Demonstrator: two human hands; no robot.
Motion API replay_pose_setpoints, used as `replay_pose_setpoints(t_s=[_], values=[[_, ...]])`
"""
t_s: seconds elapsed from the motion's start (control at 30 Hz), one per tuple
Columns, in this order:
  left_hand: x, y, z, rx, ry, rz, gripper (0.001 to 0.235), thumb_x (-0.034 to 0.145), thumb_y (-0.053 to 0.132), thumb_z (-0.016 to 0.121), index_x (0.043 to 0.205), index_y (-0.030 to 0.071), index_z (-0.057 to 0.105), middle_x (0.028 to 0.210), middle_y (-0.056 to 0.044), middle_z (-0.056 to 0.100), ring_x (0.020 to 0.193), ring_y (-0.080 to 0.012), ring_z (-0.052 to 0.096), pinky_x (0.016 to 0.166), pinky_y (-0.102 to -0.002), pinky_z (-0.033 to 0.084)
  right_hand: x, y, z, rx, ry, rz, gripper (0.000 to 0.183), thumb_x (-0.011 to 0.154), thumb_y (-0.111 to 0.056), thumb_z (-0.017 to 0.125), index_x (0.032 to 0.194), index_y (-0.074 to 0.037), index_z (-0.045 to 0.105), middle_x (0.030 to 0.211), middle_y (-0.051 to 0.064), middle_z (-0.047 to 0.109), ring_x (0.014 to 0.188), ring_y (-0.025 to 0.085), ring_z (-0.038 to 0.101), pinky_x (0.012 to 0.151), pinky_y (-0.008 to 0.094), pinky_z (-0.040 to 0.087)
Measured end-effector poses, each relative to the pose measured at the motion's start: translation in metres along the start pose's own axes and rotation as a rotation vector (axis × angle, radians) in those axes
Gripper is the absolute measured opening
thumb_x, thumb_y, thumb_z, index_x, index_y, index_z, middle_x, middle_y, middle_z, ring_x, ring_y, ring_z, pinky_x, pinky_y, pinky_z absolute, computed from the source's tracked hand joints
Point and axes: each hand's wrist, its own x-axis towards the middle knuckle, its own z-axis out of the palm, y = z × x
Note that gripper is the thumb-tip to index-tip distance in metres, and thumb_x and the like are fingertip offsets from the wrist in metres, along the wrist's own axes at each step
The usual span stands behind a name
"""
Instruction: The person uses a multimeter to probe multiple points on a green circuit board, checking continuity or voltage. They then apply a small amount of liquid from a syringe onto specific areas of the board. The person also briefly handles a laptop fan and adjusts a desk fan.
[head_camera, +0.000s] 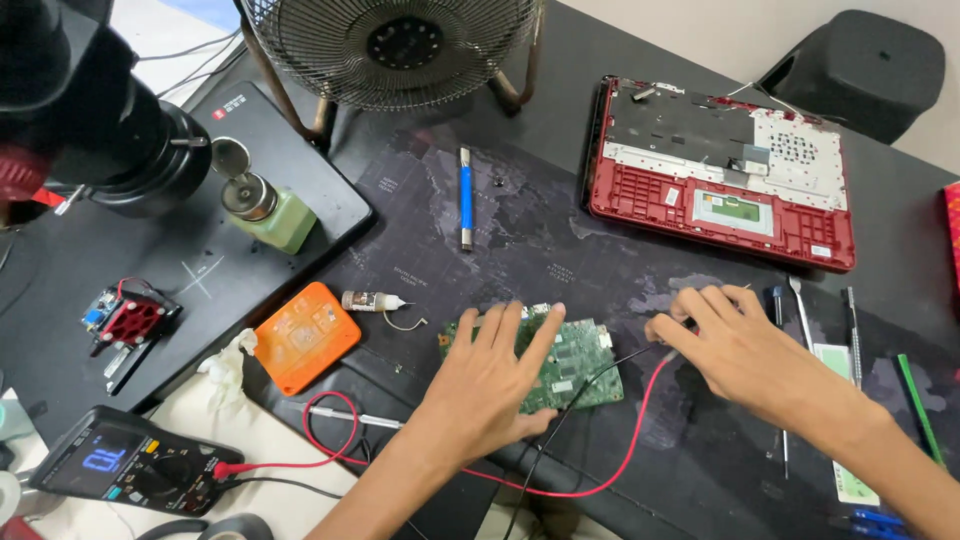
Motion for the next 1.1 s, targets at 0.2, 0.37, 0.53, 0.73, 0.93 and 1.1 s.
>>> replay_pose_setpoints(t_s=[0.2, 0.37, 0.53, 0.73, 0.93, 1.1], values=[[-0.005, -0.013, -0.044, 0.069, 0.32, -0.134, 0.106, 0.065, 0.042, 0.091, 0.148, 0.003, 0.039, 0.132, -0.027, 0.048, 0.127, -0.0435, 0.047, 0.105, -0.059, 0.038, -0.021, 0.025, 0.027, -0.077, -0.092, 0.042, 0.063, 0.068, -0.005, 0.067, 0.127, -0.024, 0.056, 0.124, 0.005, 0.053, 0.12, 0.028, 0.051, 0.098, 0.045, 0.038], [-0.019, -0.01, -0.056, -0.3, 0.469, -0.21, 0.113, 0.063, 0.029, 0.092, 0.157, 0.005, 0.036, 0.142, -0.023, 0.042, 0.134, -0.0389, 0.046, 0.113, -0.047, 0.04, -0.015, 0.022, 0.0, 0.008, -0.04, 0.118, 0.068, 0.076, -0.015, 0.07, 0.14, -0.028, 0.052, 0.134, 0.001, 0.052, 0.124, 0.024, 0.053, 0.105, 0.046, 0.039], [-0.039, -0.004, -0.034, -0.828, 0.466, -0.083, 0.11, 0.069, 0.016, 0.086, 0.165, 0.006, 0.033, 0.158, -0.018, 0.034, 0.158, -0.0317, 0.038, 0.133, -0.043, 0.031, 0.013, -0.03, -0.035, 0.53, 0.121, -0.03, 0.08, 0.081, -0.043, 0.08, 0.147, -0.016, 0.046, 0.143, 0.008, 0.049, 0.129, 0.03, 0.052, 0.103, 0.045, 0.043], [-0.07, 0.0, -0.012, -1.264, 0.279, -0.222, 0.108, 0.065, 0.014, 0.089, 0.155, 0.006, 0.029, 0.165, -0.018, 0.038, 0.152, -0.0278, 0.043, 0.123, -0.041, 0.038, 0.045, -0.072, -0.037, 0.615, 0.277, -0.251, 0.127, 0.061, -0.055, 0.091, 0.157, -0.001, 0.028, 0.153, 0.026, 0.037, 0.136, 0.045, 0.041, 0.109, 0.052, 0.036], [-0.094, -0.006, -0.014, -1.254, 0.246, -0.313, 0.112, 0.073, 0.008, 0.087, 0.164, 0.004, 0.024, 0.172, -0.02, 0.029, 0.156, -0.0292, 0.036, 0.124, -0.042, 0.034, 0.063, -0.077, -0.027, 0.619, 0.154, -0.252, 0.121, 0.059, -0.042, 0.092, 0.154, -0.004, 0.028, 0.145, 0.021, 0.043, 0.129, 0.041, 0.045, 0.106, 0.05, 0.037], [-0.107, -0.003, -0.024, -1.138, 0.488, -0.444, 0.114, 0.077, 0.007, 0.084, 0.162, 0.007, 0.008, 0.168, -0.017, 0.026, 0.156, -0.0281, 0.029, 0.124, -0.042, 0.023, 0.075, -0.067, -0.015, 0.574, 0.118, -0.234, 0.115, 0.063, -0.046, 0.089, 0.153, -0.004, 0.031, 0.149, 0.017, 0.046, 0.127, 0.037, 0.046, 0.106, 0.047, 0.034]])
